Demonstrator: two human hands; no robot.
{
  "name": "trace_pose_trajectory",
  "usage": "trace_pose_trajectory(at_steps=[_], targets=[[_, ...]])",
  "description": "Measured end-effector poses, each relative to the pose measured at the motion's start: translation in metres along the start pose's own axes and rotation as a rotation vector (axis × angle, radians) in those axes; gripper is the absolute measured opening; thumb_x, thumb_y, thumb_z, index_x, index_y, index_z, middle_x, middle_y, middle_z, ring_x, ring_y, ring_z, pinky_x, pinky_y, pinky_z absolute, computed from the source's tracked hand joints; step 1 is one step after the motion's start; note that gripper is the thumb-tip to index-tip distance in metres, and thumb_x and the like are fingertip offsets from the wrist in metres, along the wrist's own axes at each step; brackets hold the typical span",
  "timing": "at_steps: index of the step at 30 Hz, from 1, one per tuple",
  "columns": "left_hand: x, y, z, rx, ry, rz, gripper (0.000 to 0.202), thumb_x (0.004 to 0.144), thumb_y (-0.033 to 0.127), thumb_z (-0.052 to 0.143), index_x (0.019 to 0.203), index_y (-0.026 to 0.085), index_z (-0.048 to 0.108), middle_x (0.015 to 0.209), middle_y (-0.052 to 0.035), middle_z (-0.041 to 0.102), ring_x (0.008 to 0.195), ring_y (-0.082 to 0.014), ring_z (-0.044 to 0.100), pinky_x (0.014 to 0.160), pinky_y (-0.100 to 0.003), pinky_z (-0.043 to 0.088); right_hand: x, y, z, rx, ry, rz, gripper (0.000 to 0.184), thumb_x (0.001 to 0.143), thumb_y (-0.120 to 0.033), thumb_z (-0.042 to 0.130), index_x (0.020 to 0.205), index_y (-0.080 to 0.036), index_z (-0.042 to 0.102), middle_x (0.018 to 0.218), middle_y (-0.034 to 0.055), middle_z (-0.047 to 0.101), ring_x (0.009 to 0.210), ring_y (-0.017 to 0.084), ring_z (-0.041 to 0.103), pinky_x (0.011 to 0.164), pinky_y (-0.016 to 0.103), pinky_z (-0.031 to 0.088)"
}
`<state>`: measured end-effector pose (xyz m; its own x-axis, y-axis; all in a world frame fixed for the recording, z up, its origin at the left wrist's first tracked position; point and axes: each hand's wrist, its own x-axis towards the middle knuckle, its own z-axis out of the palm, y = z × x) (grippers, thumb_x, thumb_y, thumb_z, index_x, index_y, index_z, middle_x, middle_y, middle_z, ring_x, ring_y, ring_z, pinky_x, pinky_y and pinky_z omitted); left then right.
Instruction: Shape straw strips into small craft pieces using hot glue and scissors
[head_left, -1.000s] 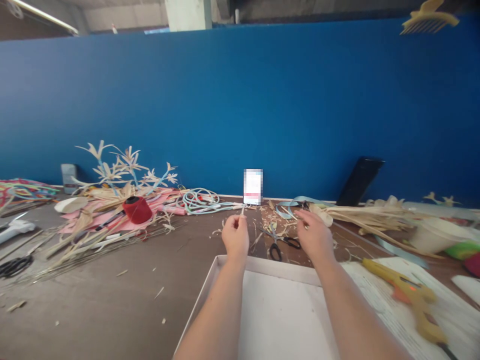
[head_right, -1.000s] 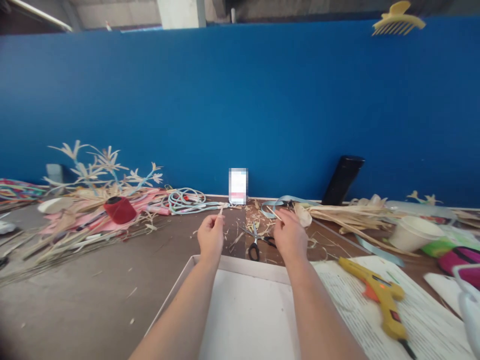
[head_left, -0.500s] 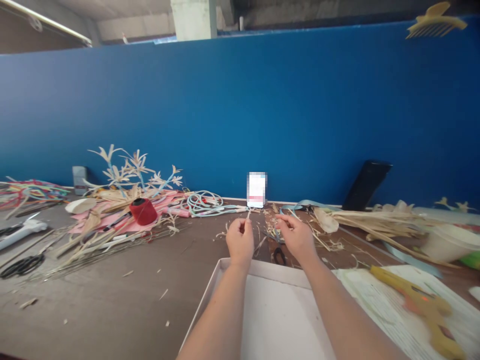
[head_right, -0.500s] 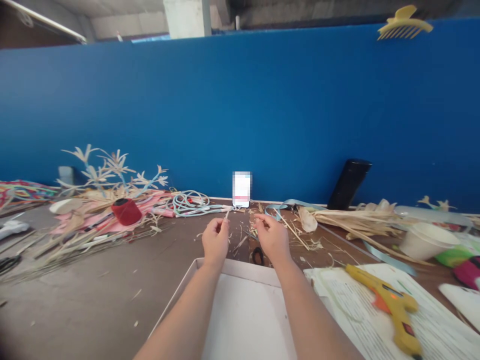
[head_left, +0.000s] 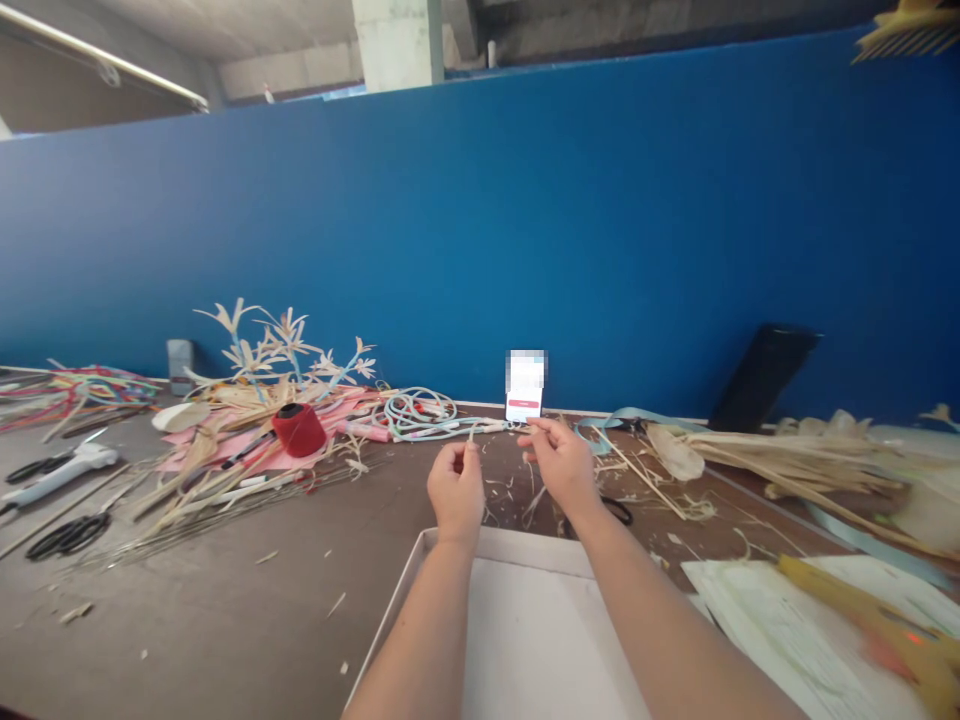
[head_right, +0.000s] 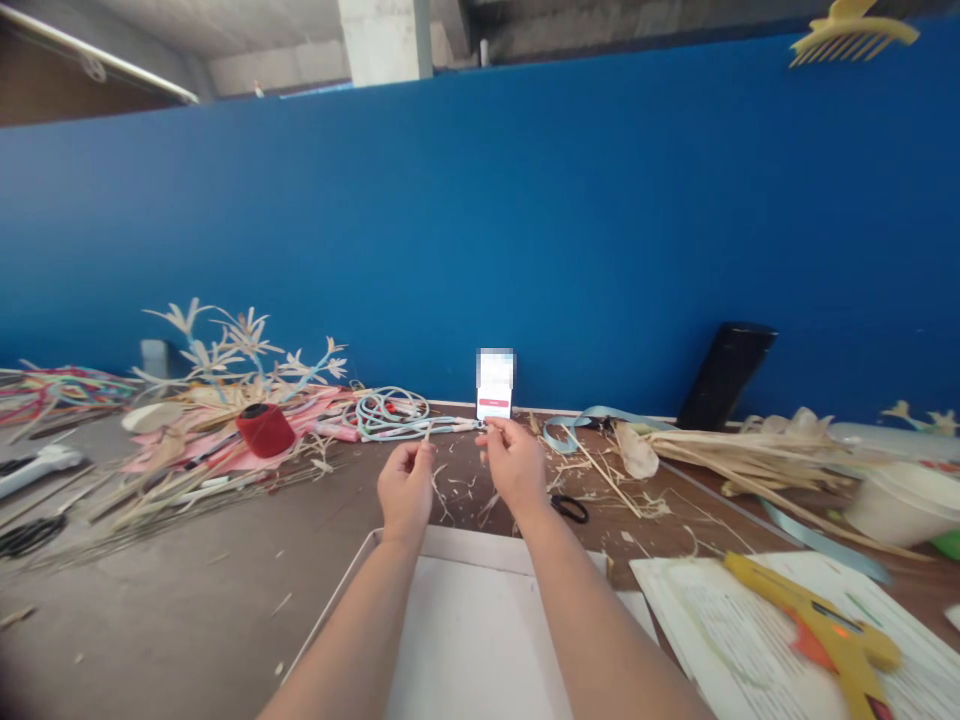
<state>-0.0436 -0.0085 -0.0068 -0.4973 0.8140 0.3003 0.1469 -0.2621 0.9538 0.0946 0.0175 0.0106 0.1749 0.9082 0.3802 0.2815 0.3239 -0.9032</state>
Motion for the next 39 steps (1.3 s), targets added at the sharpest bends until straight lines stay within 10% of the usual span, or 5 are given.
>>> trace_pose_trajectory(at_steps=[8,17,22,29,39], targets=[[-0.004,0.000,0.001,0.057,0.002,0.052,0.025,0.079,0.040,0.051,0.072,0.018,0.060,0.061,0.0014,0.056,0.057,-0.0116,0.050,0.057,-0.022,0.037,0.013,-0.019,-0.016,0.605,-0.102,0.307,0.023,0.067,-0.018,0.070,0.091,-0.018,0.066,0.102,0.0060,0.068,0.098,0.017,0.062,0.063,0.018,0.055],[-0.009,0.000,0.006,0.181,-0.042,0.199,0.023,0.082,0.036,0.047,0.071,0.019,0.058,0.064,0.0006,0.056,0.060,-0.0121,0.049,0.060,-0.023,0.036,0.001,-0.024,-0.040,0.741,-0.236,0.516,0.023,0.072,-0.007,0.063,0.092,-0.017,0.065,0.108,0.0097,0.066,0.098,0.016,0.063,0.044,0.007,0.047],[-0.009,0.001,0.006,0.181,-0.042,0.216,0.020,0.082,0.032,0.047,0.071,0.019,0.058,0.067,-0.0005,0.057,0.062,-0.0126,0.049,0.061,-0.023,0.036,-0.009,-0.031,-0.055,0.832,-0.300,0.548,0.029,0.078,-0.019,0.061,0.107,-0.020,0.061,0.115,0.0095,0.062,0.095,0.017,0.064,0.057,0.018,0.055],[-0.024,0.014,0.009,0.209,-0.131,0.334,0.019,0.083,0.031,0.048,0.074,0.019,0.059,0.068,-0.0017,0.056,0.062,-0.0125,0.048,0.062,-0.023,0.035,-0.025,-0.008,-0.047,0.491,0.056,0.514,0.016,0.067,-0.028,0.070,0.080,-0.018,0.067,0.068,-0.0002,0.058,0.040,0.003,0.036,0.027,0.013,0.017],[-0.037,0.013,0.023,-0.096,-0.471,0.004,0.025,0.078,0.038,0.054,0.068,0.016,0.059,0.056,0.0031,0.050,0.053,-0.0090,0.040,0.052,-0.020,0.032,-0.038,-0.008,-0.039,0.576,-0.242,0.375,0.031,0.068,-0.032,0.069,0.096,-0.020,0.065,0.074,-0.0007,0.057,0.051,0.006,0.041,0.035,0.014,0.020]])
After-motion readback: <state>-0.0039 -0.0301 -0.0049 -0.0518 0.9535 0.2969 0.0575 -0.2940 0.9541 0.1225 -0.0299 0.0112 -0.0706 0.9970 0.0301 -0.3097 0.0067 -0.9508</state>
